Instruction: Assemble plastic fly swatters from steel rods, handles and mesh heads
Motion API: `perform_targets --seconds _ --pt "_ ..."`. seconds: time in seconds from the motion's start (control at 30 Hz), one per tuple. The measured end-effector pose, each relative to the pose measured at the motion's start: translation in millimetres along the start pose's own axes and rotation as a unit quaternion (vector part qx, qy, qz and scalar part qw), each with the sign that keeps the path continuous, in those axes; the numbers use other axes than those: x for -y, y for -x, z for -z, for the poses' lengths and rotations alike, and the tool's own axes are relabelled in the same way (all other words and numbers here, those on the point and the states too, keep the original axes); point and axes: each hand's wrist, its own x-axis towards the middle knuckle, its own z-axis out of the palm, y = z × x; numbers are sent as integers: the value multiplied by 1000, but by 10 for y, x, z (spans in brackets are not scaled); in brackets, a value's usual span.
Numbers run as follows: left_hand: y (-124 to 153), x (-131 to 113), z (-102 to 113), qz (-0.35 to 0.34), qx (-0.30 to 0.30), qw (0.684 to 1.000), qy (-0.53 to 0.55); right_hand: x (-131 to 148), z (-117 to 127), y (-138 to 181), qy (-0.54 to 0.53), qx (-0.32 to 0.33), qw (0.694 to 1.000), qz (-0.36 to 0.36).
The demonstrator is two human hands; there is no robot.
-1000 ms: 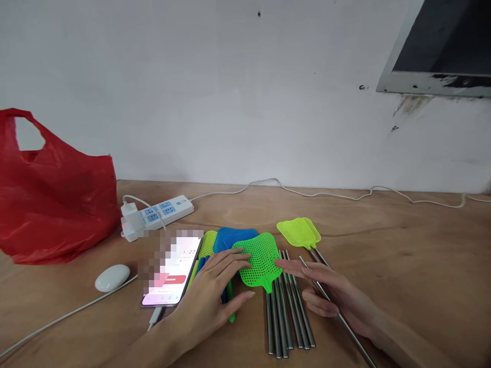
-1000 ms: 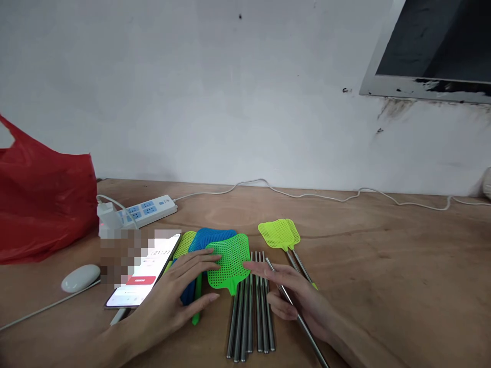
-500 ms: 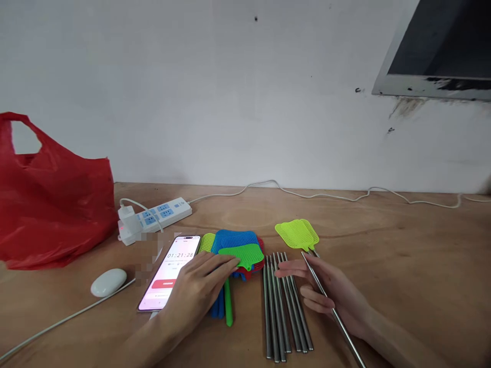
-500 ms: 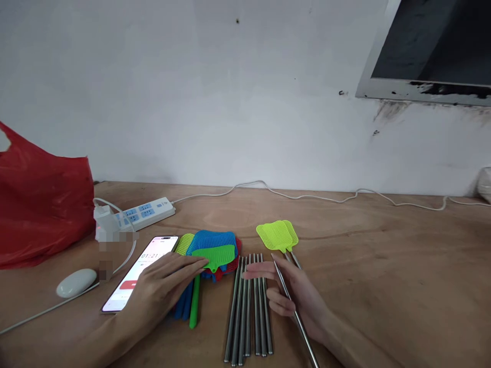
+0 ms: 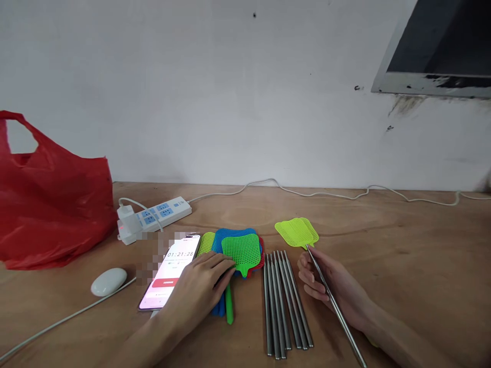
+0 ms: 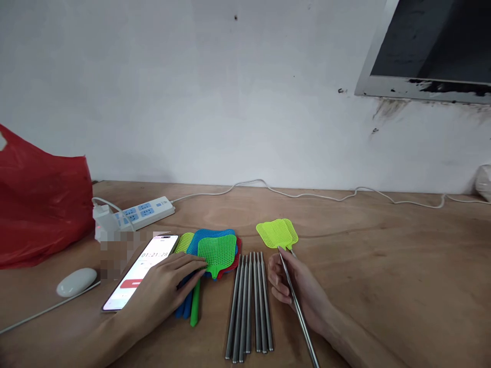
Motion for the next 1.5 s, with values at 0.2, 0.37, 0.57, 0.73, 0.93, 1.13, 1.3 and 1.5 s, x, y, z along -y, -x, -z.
perform_targets --seconds 0.2,0.37,0.57,0.73,0.93,1.13,1.3,1.5 --pt "-19 -27 13 24 22 999 18 12 13 -20 51 -43 996 58" --pt "-27 -21 14 24 13 999 28 -13 11 22 57 -71 991 93" --pt "-51 -77 99 13 -17 994 110 -71 32 -3 52 -33 990 130" --pt "-8 -154 119 -13 15 987 162 -96 -10 18 75 21 988 133" --pt "4 -274 82 -26 62 983 171 -164 -58 68 139 74 980 121" --pt "-11 -367 115 -3 84 981 178 -200 -79 80 137 59 978 142" --pt "20 -366 75 -5 71 980 188 -214 -78 81 89 58 981 160" --pt "32 -381 87 19 85 979 187 -217 -66 86 73 44 980 180"
